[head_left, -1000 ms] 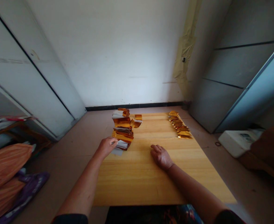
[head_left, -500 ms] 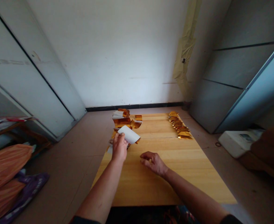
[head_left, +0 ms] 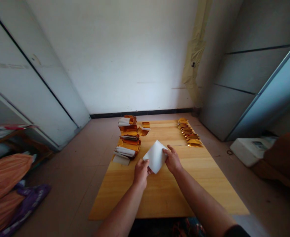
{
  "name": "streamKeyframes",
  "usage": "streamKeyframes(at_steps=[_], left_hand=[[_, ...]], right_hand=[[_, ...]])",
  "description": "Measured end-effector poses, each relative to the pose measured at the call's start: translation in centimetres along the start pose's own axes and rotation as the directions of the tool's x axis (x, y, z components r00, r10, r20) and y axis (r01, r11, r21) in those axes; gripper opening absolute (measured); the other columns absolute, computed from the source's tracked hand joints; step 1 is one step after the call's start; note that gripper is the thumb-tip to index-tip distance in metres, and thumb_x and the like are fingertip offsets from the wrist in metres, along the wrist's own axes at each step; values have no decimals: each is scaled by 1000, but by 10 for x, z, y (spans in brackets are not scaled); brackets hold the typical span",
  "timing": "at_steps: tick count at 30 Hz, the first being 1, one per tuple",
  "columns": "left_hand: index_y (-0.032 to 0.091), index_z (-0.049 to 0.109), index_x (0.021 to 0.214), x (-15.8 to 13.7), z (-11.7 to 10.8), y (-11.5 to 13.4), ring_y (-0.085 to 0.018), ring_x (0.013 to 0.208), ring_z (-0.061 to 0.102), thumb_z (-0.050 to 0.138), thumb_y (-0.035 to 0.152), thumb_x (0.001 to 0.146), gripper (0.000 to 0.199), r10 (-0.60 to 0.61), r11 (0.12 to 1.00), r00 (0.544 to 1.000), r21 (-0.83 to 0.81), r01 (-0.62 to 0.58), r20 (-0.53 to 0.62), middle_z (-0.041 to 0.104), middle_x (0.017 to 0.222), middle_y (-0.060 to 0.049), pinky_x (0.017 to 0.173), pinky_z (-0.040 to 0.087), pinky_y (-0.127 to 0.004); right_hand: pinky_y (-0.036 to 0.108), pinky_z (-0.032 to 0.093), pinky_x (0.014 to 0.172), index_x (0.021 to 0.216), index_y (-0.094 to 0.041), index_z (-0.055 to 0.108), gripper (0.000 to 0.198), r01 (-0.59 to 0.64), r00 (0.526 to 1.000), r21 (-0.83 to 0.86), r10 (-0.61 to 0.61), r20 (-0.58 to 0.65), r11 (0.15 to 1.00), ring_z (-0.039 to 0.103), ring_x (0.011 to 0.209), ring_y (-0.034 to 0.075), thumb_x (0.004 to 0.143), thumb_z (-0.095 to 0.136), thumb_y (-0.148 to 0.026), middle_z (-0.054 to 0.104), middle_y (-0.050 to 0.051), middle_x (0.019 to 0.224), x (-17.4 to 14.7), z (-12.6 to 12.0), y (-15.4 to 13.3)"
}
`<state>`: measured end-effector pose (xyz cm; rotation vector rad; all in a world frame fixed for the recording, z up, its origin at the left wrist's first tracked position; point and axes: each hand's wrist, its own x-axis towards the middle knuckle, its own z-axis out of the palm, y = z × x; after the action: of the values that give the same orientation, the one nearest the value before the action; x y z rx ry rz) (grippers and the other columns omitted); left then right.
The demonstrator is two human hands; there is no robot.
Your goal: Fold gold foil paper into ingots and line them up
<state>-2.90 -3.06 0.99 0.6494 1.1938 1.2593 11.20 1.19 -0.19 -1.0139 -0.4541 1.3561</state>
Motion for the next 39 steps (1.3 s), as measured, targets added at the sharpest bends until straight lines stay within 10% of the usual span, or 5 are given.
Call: streamKeyframes(at_steps=[5, 18, 28, 34, 39], left_hand=[[15, 52, 96, 0, -9, -9, -10, 44, 54, 62, 30, 63, 37, 71, 939, 997, 339, -62, -15, 55, 58, 5, 41, 40, -17], [20, 57, 123, -5, -20, 10, -19, 94, 64, 52, 16, 73, 51, -81, 154, 915, 912, -380, 395, 69, 105, -7, 77, 48, -23], [22, 70, 84, -9, -17, 26, -21, 92, 61, 43, 17, 83, 28, 17, -230, 850, 829, -510, 527, 65, 95, -8, 78, 47, -31], [19, 65, 77, 21, -26, 10, -19, 109, 54, 54, 9, 69, 17, 141, -5, 627, 634, -774, 766, 62, 118, -5, 95, 40, -31], [20, 62, 87, 38, -18, 13, -16, 89, 61, 47, 15, 77, 19, 127, 68, 717, 715, -696, 685, 68, 93, -3, 81, 43, -26]], right_hand=[[24, 45, 58, 114, -16, 51, 59, 125, 990, -485, -141, 5, 866, 58, 64, 14, 57, 65, -17, 62, -2, 75, 28, -12, -6], [32, 32, 84, 97, -24, 63, 19, 606, 718, -637, -16, 695, -477, 47, 101, 20, 93, 45, -28, 62, 6, 103, 12, -15, -12], [31, 33, 79, 95, -23, 64, 21, 601, 716, -573, 56, 696, -558, 46, 98, 21, 93, 43, -27, 59, 8, 104, 10, -10, -16], [23, 39, 73, 92, -21, 66, 22, 615, 737, -645, 38, 675, -453, 54, 86, 16, 89, 45, -21, 61, 7, 94, 18, -16, -7], [23, 44, 81, 97, -19, 67, 29, 615, 784, -786, -58, 618, -61, 59, 90, 15, 82, 44, -13, 66, 6, 97, 29, -26, -9]])
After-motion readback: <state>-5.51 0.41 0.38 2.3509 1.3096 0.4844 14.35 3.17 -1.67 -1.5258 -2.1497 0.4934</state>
